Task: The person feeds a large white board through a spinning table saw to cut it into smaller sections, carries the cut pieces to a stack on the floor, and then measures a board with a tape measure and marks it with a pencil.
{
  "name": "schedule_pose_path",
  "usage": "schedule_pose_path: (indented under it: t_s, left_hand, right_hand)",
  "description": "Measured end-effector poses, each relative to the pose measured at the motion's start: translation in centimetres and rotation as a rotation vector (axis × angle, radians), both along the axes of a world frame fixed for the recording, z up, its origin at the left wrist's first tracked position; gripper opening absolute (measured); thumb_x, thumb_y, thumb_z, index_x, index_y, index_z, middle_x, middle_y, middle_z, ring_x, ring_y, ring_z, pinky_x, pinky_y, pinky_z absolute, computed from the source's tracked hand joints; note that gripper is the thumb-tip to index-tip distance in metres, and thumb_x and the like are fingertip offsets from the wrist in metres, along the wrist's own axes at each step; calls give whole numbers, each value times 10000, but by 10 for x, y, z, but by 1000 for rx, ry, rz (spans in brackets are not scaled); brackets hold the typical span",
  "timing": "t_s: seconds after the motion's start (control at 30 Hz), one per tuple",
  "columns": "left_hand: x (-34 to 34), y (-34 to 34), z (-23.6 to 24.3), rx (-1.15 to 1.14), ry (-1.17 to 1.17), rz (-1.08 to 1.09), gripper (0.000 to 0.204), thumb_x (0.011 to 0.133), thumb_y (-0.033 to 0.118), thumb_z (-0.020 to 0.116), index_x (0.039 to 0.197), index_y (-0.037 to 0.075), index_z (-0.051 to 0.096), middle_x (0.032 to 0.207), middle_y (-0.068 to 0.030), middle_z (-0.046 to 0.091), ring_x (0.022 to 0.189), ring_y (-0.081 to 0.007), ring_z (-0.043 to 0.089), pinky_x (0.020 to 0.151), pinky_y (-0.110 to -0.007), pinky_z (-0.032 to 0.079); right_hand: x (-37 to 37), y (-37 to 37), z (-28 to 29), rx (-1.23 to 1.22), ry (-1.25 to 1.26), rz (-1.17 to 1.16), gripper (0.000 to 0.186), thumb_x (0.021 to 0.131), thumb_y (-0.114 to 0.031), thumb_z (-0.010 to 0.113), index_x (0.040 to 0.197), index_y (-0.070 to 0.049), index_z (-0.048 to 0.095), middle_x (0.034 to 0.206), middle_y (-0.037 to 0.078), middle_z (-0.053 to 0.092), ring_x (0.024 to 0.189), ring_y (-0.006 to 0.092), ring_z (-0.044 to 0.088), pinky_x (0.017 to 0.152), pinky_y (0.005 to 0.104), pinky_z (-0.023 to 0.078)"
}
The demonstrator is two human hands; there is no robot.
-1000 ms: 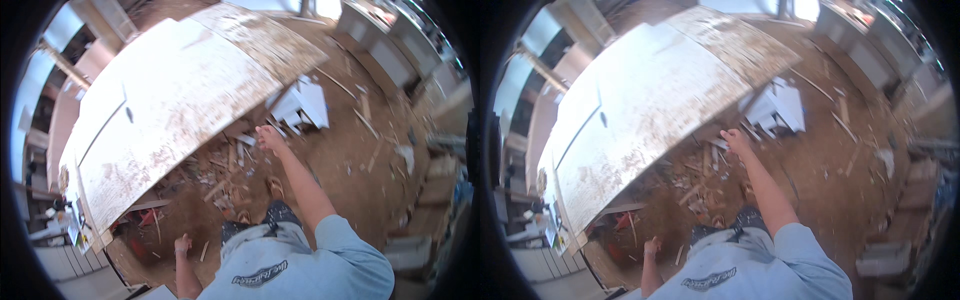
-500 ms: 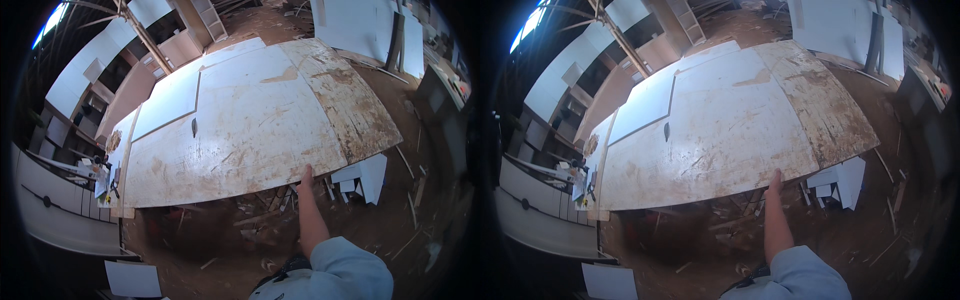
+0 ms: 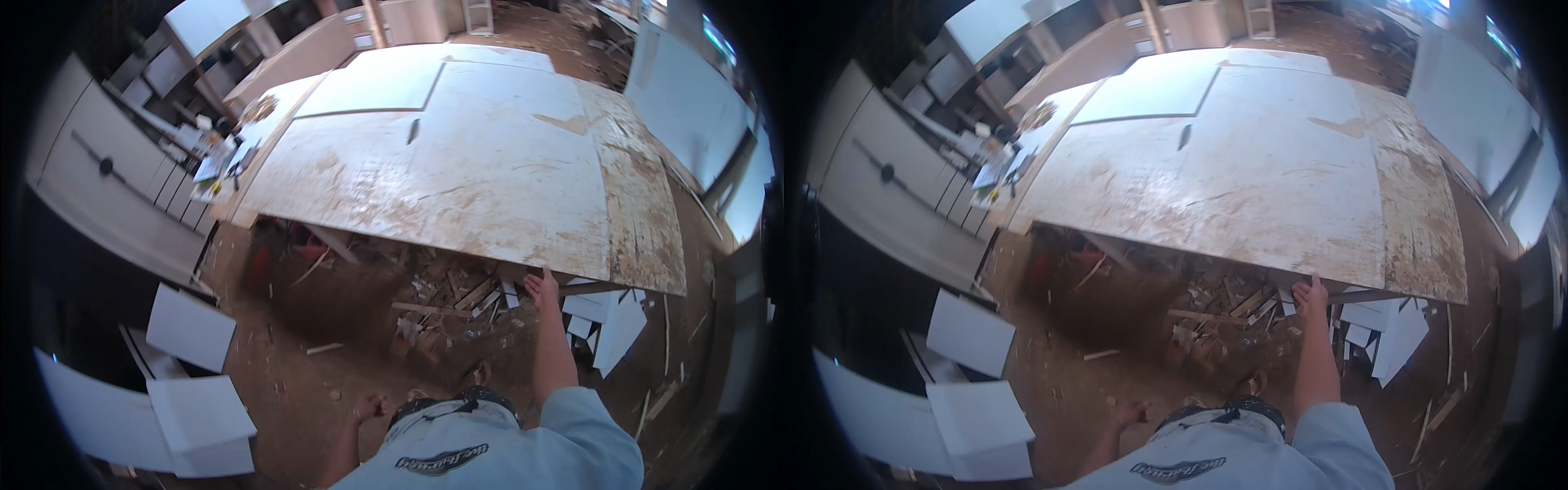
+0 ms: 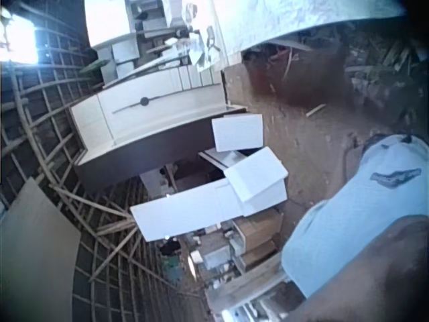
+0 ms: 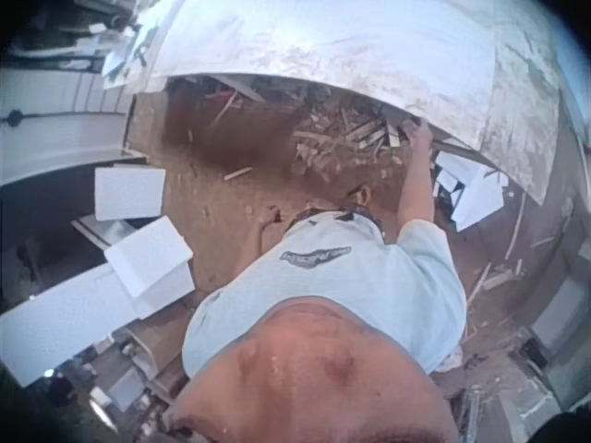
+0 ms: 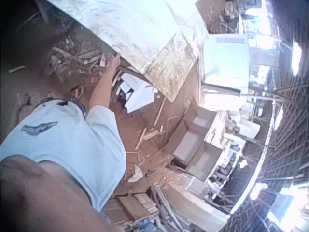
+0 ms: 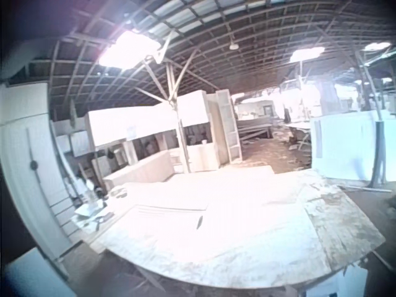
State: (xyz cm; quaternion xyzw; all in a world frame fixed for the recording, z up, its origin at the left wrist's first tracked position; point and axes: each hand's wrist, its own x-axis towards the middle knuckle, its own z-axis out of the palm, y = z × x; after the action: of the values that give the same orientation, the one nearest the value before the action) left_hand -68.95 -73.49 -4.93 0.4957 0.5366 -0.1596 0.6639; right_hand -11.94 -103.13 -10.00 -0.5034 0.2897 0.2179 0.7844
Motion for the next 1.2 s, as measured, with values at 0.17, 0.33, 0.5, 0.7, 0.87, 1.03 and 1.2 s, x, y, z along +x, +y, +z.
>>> schedule_pose_path:
  t_s: [0.17, 0.33, 0.5, 0.7, 0.87, 1.03, 1.2]
  left_hand:
    - [12, 21, -33, 236, 84, -410, 597, 1026, 574, 480, 1115, 60, 770, 638, -78, 563, 587, -177, 589, 606, -375, 562]
    - [-28, 19, -91, 149, 93, -425, 834, 963, 767, 362, 1177, 69, 764, 888, -170, 687, 754, -286, 674, 729, -447, 572]
    - [-31, -17, -112, 84, -4, -202, 768, 942, 742, 460, 1145, 71, 773, 1228, -205, 710, 1019, -363, 703, 859, -464, 552]
    - [-91, -35, -114, 327, 77, -230, 530, 941, 538, 572, 945, 51, 781, 1034, -224, 742, 1015, -305, 714, 878, -428, 536]
    - [-186, -42, -108, 332, 122, 29, 495, 965, 532, 573, 1095, 85, 739, 730, -71, 675, 614, -210, 619, 612, -402, 507]
    - [-270, -99, -100, -121, -175, 987, 583, 961, 643, 509, 1125, 116, 697, 706, -65, 645, 546, -247, 567, 554, -427, 466]
    - [-129, -84, 20, -15, -478, 1231, 811, 918, 793, 461, 1449, 180, 499, 1101, -177, 635, 948, -270, 628, 830, -420, 510]
  right_hand:
    - [-128, -79, -81, -532, -493, 974, 222, 906, -175, 504, 942, -60, 690, 858, 149, 719, 774, 281, 721, 650, 437, 556]
    - [-321, -184, -124, -1056, -399, 1673, 257, 828, -170, 674, 1064, -84, 731, 1132, 96, 745, 1057, 295, 684, 935, 429, 530]
    - [-373, -199, -73, -926, 64, 1711, 282, 859, -214, 665, 1106, -82, 698, 1137, 114, 738, 1071, 295, 680, 964, 424, 519]
    - [-291, -125, -66, -808, 128, 1885, 320, 897, -267, 653, 1156, -79, 660, 1144, 136, 730, 1087, 294, 674, 1000, 419, 506]
    - [-183, 41, -98, -344, 481, 1814, 370, 951, -337, 612, 1228, -92, 608, 1147, 158, 714, 1060, 305, 676, 973, 442, 520]
    - [-273, 248, 84, 63, 187, 1836, 284, 1006, -327, 579, 1171, -97, 600, 1070, 151, 728, 914, 267, 697, 823, 388, 545]
    - [-424, 331, 107, 4, -315, 1973, 390, 1019, -321, 597, 1310, -61, 606, 1103, 157, 718, 889, 272, 700, 753, 346, 542]
